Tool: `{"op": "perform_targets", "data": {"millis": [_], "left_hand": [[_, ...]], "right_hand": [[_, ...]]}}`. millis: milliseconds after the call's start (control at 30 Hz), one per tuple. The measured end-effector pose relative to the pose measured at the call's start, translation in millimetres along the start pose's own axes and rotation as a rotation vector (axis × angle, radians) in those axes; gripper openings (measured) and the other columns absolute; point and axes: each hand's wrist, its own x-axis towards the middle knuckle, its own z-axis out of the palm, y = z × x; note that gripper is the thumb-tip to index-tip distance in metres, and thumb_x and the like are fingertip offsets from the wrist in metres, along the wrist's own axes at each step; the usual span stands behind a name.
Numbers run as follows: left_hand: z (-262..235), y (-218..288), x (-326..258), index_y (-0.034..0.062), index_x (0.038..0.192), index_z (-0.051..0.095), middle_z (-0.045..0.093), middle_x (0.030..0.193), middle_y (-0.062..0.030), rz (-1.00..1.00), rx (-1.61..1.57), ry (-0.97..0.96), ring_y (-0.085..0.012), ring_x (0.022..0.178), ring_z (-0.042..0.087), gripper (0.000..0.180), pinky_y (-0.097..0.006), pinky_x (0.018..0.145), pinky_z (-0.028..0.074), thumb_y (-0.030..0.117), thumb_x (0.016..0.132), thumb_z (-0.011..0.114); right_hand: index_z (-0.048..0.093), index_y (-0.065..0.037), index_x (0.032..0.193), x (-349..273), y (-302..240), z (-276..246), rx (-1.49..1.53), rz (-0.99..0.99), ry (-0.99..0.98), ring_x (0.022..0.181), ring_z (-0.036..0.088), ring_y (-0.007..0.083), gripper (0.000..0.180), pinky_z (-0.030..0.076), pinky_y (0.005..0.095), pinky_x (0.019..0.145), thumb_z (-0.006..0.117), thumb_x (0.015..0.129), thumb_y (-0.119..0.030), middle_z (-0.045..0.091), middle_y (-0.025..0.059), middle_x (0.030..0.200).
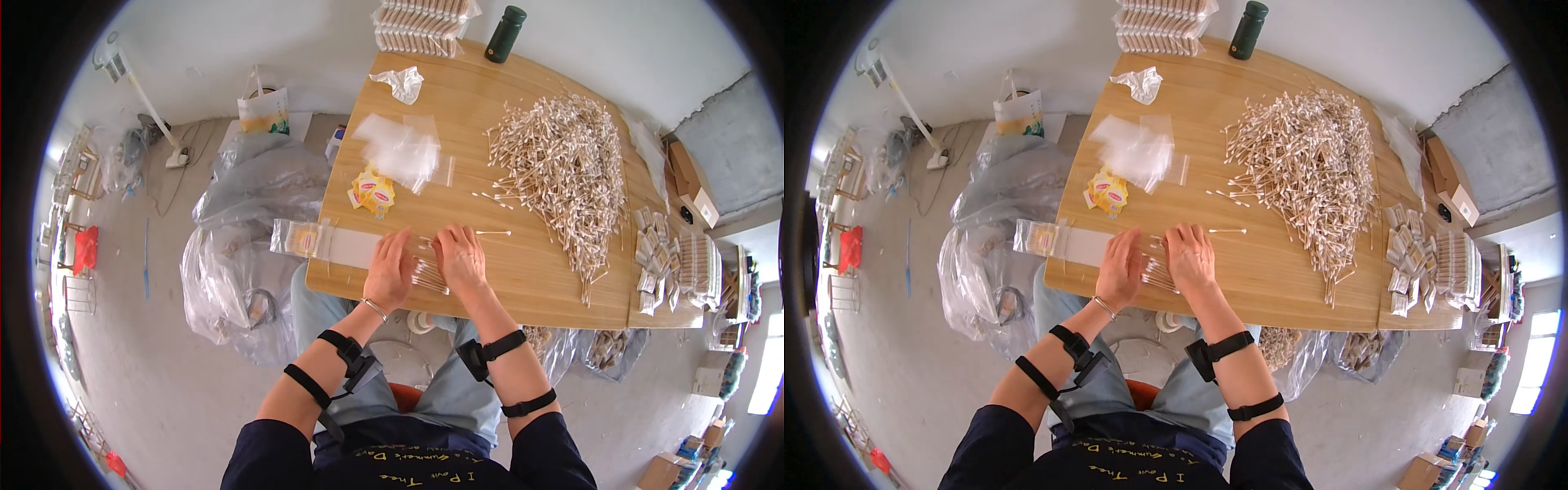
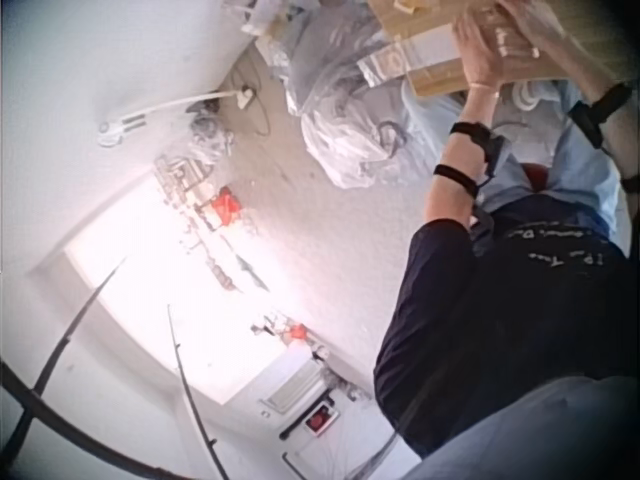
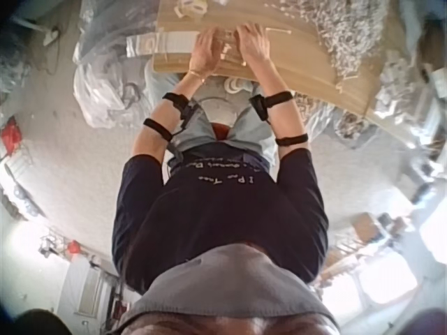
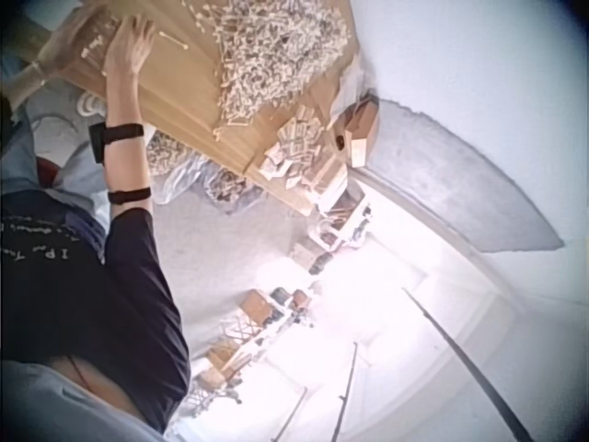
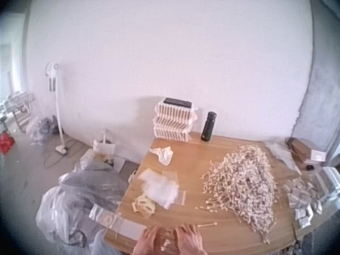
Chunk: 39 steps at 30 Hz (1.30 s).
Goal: Gathering loose cotton swabs into a organized bundle and placing them into a plastic bag.
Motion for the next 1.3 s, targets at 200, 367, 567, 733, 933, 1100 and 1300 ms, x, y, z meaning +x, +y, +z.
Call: {"op": "perform_targets", "data": {"millis": [200,367,567,733,933,1100,1300], "left_hand": [[-9.1,17.3,16.0,0.0029,0.108,0.064,0.067,0.102,-0.0131,-0.115,-0.179,0.046,-0.0326,0.103,0.058,0.022,-0.039,0.088,0.047,0.004,0.086,0.061],[-9.9,31.3,7.6,0.0058,0.093,0.070,0.069,0.089,-0.0100,-0.235,-0.306,-0.004,-0.0262,0.080,0.064,0.009,-0.034,0.071,0.051,0.010,0.085,0.068],[-16.7,39.8,-24.9,0.0072,0.090,0.070,0.068,0.083,-0.0102,-0.091,-0.273,-0.130,-0.0270,0.074,0.064,0.007,-0.034,0.067,0.050,0.009,0.083,0.070],[-23.2,49.4,-43.8,0.0081,0.084,0.066,0.065,0.074,-0.0056,0.214,-0.117,-0.074,-0.0272,0.070,0.061,0.007,-0.036,0.064,0.048,0.008,0.080,0.071],[-33.3,38.4,-62.9,0.0089,0.078,0.059,0.064,0.072,-0.0098,0.067,0.045,-0.334,-0.0318,0.069,0.062,0.017,-0.041,0.062,0.047,0.022,0.086,0.067],[-44.6,46.9,-63.0,0.0051,0.080,0.057,0.062,0.075,-0.0097,-0.026,0.245,-0.886,-0.0263,0.066,0.060,0.024,-0.038,0.059,0.047,0.027,0.085,0.068],[-36.2,44.7,-55.8,0.0068,0.111,0.063,0.066,0.082,-0.0050,-0.320,-0.369,-0.317,-0.0144,0.071,0.062,0.023,-0.029,0.065,0.050,0.015,0.090,0.062]], "right_hand": [[0.058,-0.006,0.087,-14.7,-12.7,-21.1,0.128,0.033,0.012,0.089,0.055,0.0324,0.009,0.045,0.0436,0.075,0.065,0.081,-0.007,0.057,0.0105,0.087],[0.058,-0.003,0.083,-39.0,-26.5,-36.6,0.307,0.081,0.040,0.077,0.056,0.0340,0.004,0.045,0.0410,0.070,0.062,0.083,-0.004,0.059,0.0132,0.080],[0.059,0.002,0.079,-82.3,-40.3,-53.3,0.942,0.609,-0.235,0.058,0.049,0.0147,0.016,0.040,0.0283,0.056,0.056,0.091,-0.007,0.055,0.0053,0.063],[0.060,0.000,0.086,-102.1,-41.9,-64.1,1.362,0.714,-0.419,0.065,0.049,0.0089,0.018,0.038,0.0225,0.060,0.050,0.097,-0.009,0.055,0.0012,0.071],[0.062,0.002,0.083,-93.3,-17.4,-63.1,0.798,0.526,-0.147,0.063,0.053,0.0126,0.015,0.043,0.0256,0.059,0.058,0.092,-0.009,0.058,0.0059,0.067],[0.063,0.000,0.084,-66.5,-8.5,-54.3,0.581,0.414,-0.063,0.071,0.059,0.0273,0.007,0.047,0.0342,0.066,0.060,0.087,-0.006,0.062,0.0136,0.075],[0.063,-0.001,0.084,-60.3,-33.3,-58.0,0.548,0.264,-0.030,0.079,0.059,0.0343,0.003,0.047,0.0401,0.072,0.061,0.084,-0.004,0.063,0.0145,0.081]]}}
